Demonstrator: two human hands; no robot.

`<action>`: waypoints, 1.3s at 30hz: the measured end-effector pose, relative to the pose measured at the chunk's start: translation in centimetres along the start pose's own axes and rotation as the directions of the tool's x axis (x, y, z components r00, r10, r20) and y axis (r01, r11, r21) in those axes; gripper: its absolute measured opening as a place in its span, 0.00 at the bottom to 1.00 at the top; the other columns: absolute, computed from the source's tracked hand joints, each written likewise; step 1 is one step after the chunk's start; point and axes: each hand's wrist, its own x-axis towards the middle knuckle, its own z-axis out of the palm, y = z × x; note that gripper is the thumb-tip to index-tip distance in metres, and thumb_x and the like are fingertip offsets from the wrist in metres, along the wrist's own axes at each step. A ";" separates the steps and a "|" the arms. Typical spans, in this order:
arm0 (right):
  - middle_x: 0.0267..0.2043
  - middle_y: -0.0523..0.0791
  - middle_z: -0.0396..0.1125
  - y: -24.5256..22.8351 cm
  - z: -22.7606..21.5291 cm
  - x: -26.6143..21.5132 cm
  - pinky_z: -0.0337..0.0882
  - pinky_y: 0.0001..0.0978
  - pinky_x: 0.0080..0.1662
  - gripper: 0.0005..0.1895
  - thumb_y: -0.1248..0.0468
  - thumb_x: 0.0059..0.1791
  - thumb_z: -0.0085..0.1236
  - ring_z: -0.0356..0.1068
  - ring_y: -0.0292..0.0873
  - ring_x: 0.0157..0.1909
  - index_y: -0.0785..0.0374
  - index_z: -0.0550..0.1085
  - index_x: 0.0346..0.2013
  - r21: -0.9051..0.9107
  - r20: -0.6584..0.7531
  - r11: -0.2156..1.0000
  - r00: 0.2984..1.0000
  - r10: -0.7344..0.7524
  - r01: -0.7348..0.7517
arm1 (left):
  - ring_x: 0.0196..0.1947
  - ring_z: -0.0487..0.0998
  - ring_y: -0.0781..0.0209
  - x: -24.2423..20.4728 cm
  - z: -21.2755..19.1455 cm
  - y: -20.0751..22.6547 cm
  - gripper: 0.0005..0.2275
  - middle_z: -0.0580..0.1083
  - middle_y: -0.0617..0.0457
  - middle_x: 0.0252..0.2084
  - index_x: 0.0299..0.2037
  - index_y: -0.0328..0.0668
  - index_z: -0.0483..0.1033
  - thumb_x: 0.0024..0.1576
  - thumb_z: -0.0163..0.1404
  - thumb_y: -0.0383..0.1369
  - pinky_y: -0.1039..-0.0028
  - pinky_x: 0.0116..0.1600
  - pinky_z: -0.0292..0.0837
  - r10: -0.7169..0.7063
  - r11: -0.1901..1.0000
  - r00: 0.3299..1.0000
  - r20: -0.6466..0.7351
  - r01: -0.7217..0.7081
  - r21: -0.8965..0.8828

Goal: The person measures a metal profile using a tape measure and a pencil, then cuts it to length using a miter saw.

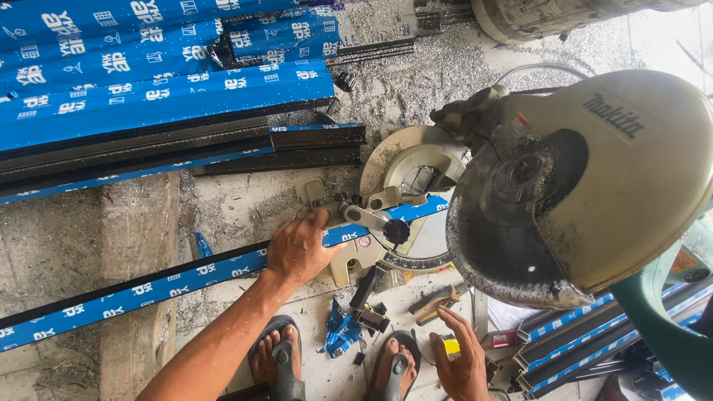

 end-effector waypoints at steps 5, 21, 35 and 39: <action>0.62 0.49 0.71 0.1 -0.2 0.3 0.75 0.50 0.58 0.24 0.62 0.47 0.57 0.73 0.48 0.62 0.56 0.72 0.59 0.007 0.019 1.000 1.000 -0.006 0.006 | 0.31 0.81 0.44 0.0 -0.1 -0.1 0.31 0.79 0.48 0.33 0.44 0.47 0.67 0.43 0.70 0.55 0.58 0.36 0.76 -0.008 0.999 0.999 0.033 0.010 -0.040; 0.68 0.56 0.62 -13.2 -8.4 6.9 0.72 0.55 0.58 0.34 0.56 0.51 0.55 0.67 0.57 0.64 0.63 0.58 0.69 -0.021 0.226 0.860 0.840 -0.493 0.510 | 0.22 0.81 0.48 0.2 -1.0 0.6 0.32 0.77 0.51 0.22 0.43 0.50 0.69 0.43 0.66 0.64 0.55 0.29 0.77 -0.103 0.995 0.989 0.107 0.102 0.019; 0.43 0.44 0.62 -18.4 -1.8 9.7 0.71 0.51 0.35 0.17 0.56 0.47 0.55 0.71 0.55 0.33 0.52 0.67 0.49 -0.264 0.041 0.957 0.993 -0.113 0.120 | 0.34 0.84 0.39 -0.1 -4.7 2.9 0.27 0.80 0.42 0.29 0.45 0.49 0.69 0.45 0.58 0.58 0.50 0.42 0.78 -0.255 0.958 0.931 0.263 0.281 -0.065; 0.31 0.44 0.67 -19.2 -1.5 7.9 0.68 0.34 0.22 0.08 0.57 0.47 0.59 0.72 0.45 0.22 0.57 0.80 0.31 -0.250 -0.175 0.957 0.965 -0.195 0.148 | 0.33 0.84 0.38 0.1 -6.3 3.1 0.27 0.79 0.39 0.29 0.47 0.44 0.72 0.48 0.60 0.55 0.51 0.39 0.78 -0.216 0.964 0.937 0.275 0.250 -0.094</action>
